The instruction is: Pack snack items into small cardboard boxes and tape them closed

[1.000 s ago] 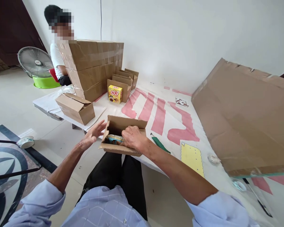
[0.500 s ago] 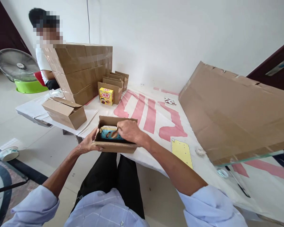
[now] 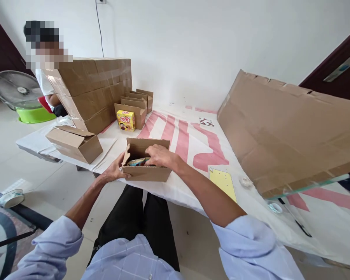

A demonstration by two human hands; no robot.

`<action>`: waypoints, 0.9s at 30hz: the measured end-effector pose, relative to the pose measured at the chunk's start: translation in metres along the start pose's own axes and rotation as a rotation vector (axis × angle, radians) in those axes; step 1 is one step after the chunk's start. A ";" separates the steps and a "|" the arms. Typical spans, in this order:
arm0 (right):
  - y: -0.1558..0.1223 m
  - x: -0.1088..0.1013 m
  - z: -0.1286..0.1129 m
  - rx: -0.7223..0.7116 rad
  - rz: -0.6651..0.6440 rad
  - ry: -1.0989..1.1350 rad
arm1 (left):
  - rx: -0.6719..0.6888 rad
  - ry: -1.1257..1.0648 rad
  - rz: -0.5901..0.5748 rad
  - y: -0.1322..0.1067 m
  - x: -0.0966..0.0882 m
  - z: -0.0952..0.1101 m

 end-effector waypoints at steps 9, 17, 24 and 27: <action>0.001 -0.002 -0.005 0.064 -0.059 -0.277 | -0.006 0.039 0.033 -0.006 0.000 0.000; 0.009 0.015 0.017 0.162 -0.209 -0.192 | -0.044 0.028 0.035 -0.005 0.005 -0.001; 0.014 0.029 0.012 0.049 -0.069 -0.226 | -0.052 0.068 0.017 -0.006 0.005 -0.003; 0.012 0.027 0.016 0.066 -0.051 -0.186 | -0.034 0.046 0.011 -0.007 0.006 -0.002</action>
Point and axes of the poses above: each hand's wrist, its own y-axis towards the middle knuckle, its own x-axis out of the palm, z = x × y, the point moved 6 cm from there along y, towards the middle knuckle, and after that the axes turned 10 degrees about y, right-handed, at the moved point
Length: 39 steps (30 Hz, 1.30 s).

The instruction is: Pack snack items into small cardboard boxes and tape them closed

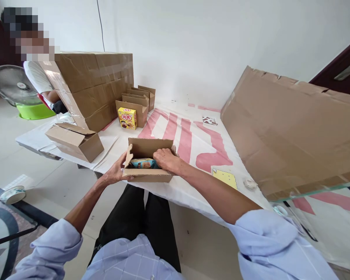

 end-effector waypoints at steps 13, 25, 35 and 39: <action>-0.122 -0.113 0.071 0.003 0.901 0.407 | 0.004 -0.048 0.015 0.070 -0.028 -0.018; -0.144 -0.016 0.085 0.005 0.796 0.887 | -0.025 0.059 0.313 0.130 -0.004 -0.009; -0.091 0.036 0.026 -0.122 0.673 1.090 | -0.127 -0.359 -0.010 -0.017 0.041 0.049; -0.077 0.062 0.026 -0.060 0.891 1.332 | -0.200 -0.417 0.196 -0.030 0.021 0.049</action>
Point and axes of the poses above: each hand's wrist, its own y-axis towards the middle knuckle, its own x-axis out of the palm, z = x × y, the point moved 6 cm from there along y, towards the middle knuckle, and after that the axes turned 10 degrees about y, right-handed, at the moved point
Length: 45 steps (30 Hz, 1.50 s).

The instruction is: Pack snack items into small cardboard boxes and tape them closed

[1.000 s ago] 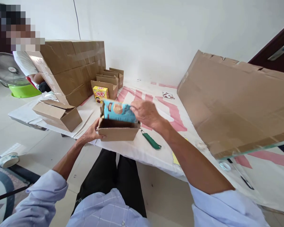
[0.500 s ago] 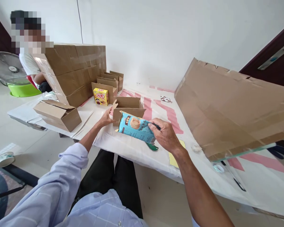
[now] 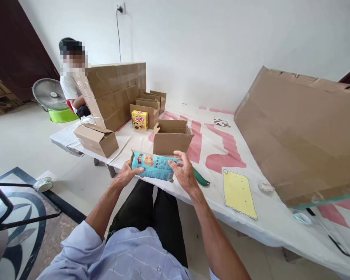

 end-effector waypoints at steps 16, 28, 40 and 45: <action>-0.032 0.088 0.087 0.422 0.054 0.481 | -0.145 -0.115 0.255 -0.021 -0.054 -0.049; -0.026 0.100 0.099 0.447 0.056 0.435 | -0.150 -0.153 0.326 -0.016 -0.065 -0.071; 0.052 0.068 -0.036 0.007 -0.028 0.458 | 0.262 -0.111 0.314 0.023 -0.070 0.073; 0.045 0.061 -0.052 -0.049 -0.013 0.435 | 0.306 -0.079 0.300 0.014 -0.065 0.088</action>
Point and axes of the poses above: each hand's wrist, its own y-axis towards the middle knuckle, its own x-axis out of the palm, z = x × y, the point moved 6 cm from there along y, towards the middle knuckle, and after that the axes turned 10 degrees about y, right-handed, at the moved point
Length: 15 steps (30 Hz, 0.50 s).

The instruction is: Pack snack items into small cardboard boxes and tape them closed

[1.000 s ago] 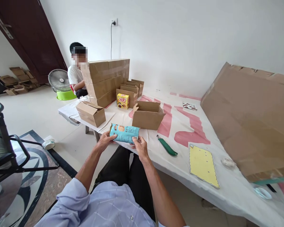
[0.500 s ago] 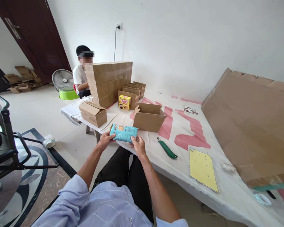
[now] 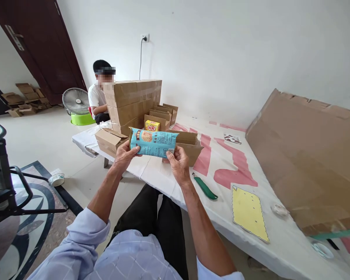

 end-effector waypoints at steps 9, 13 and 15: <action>-0.047 -0.029 0.081 0.267 0.049 -0.038 | -0.221 0.170 -0.054 -0.035 -0.011 -0.077; -0.072 -0.040 0.117 0.413 0.048 -0.044 | -0.338 0.252 -0.071 -0.057 -0.020 -0.114; -0.077 -0.043 0.124 0.435 0.055 -0.036 | -0.361 0.278 -0.084 -0.063 -0.022 -0.120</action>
Point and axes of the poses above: each hand's wrist, its own y-axis towards the middle knuckle, its own x-axis out of the palm, z = x × y, the point moved 6 cm from there along y, towards the middle knuckle, and after that the axes turned 10 degrees about y, right-handed, at the moved point
